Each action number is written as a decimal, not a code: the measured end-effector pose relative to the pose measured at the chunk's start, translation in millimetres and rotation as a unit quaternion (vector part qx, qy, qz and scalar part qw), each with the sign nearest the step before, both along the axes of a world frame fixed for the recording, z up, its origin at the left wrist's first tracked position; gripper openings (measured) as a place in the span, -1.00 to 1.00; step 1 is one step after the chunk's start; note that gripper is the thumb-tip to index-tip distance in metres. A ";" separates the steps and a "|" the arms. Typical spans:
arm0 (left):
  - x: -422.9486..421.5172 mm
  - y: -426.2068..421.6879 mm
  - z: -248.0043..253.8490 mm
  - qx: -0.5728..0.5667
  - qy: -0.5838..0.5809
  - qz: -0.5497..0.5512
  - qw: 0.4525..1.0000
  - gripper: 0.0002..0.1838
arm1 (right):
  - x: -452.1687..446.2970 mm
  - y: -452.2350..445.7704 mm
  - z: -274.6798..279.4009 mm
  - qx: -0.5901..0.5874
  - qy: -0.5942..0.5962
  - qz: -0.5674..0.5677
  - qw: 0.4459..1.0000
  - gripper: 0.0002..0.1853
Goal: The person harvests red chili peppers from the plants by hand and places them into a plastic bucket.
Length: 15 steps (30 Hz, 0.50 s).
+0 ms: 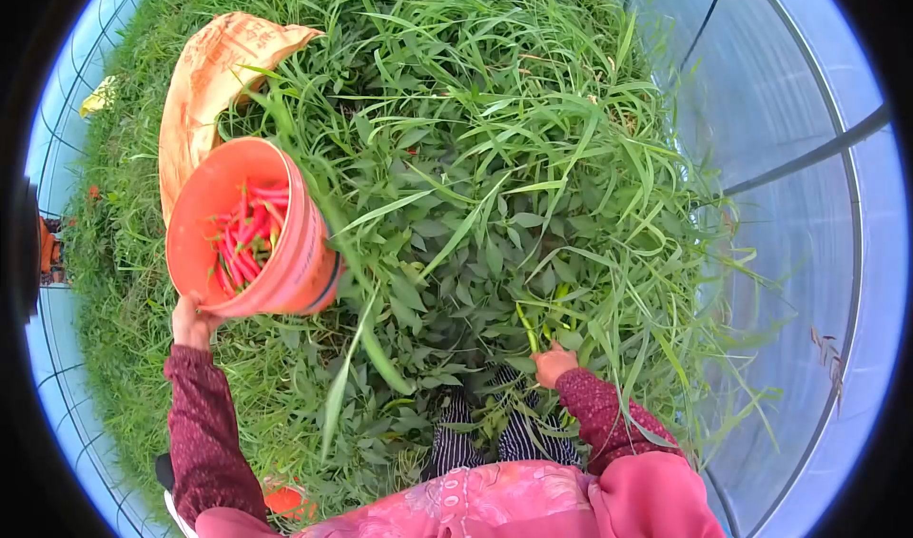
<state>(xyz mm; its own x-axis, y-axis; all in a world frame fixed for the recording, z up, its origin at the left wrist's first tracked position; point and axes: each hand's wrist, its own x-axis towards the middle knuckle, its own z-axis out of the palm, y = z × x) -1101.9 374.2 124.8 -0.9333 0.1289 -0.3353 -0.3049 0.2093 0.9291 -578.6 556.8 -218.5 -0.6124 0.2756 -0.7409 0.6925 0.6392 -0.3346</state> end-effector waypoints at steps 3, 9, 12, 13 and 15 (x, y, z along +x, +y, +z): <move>-22.8 31.0 -17.8 0.013 0.071 -0.045 0.996 -0.80 | -9.5 3.8 46.0 -0.072 -0.066 -0.025 0.995 -0.44; -127.8 65.1 -191.5 0.091 0.025 0.067 0.993 -0.70 | 7.9 -15.4 35.6 -0.055 0.017 -0.038 0.998 -0.39; -140.2 66.5 -298.6 0.061 0.019 0.046 0.997 -0.76 | 9.8 -17.8 20.9 -0.065 0.009 -0.040 0.997 -0.36; -163.6 51.8 -351.7 0.015 0.040 0.001 0.999 -0.69 | 11.6 -22.3 10.4 -0.073 0.035 -0.048 0.995 -0.34; -165.2 50.1 -408.1 0.049 0.003 0.048 0.998 -0.68 | 19.3 -23.4 -2.9 -0.080 0.039 -0.074 0.993 -0.32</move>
<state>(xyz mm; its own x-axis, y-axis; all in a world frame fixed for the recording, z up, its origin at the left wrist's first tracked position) -1267.1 424.3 -283.3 -0.9449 0.0705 -0.3198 -0.3135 0.0874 0.9456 -559.2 533.4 -221.5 -0.6311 0.2494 -0.7345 0.7428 0.4674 -0.4794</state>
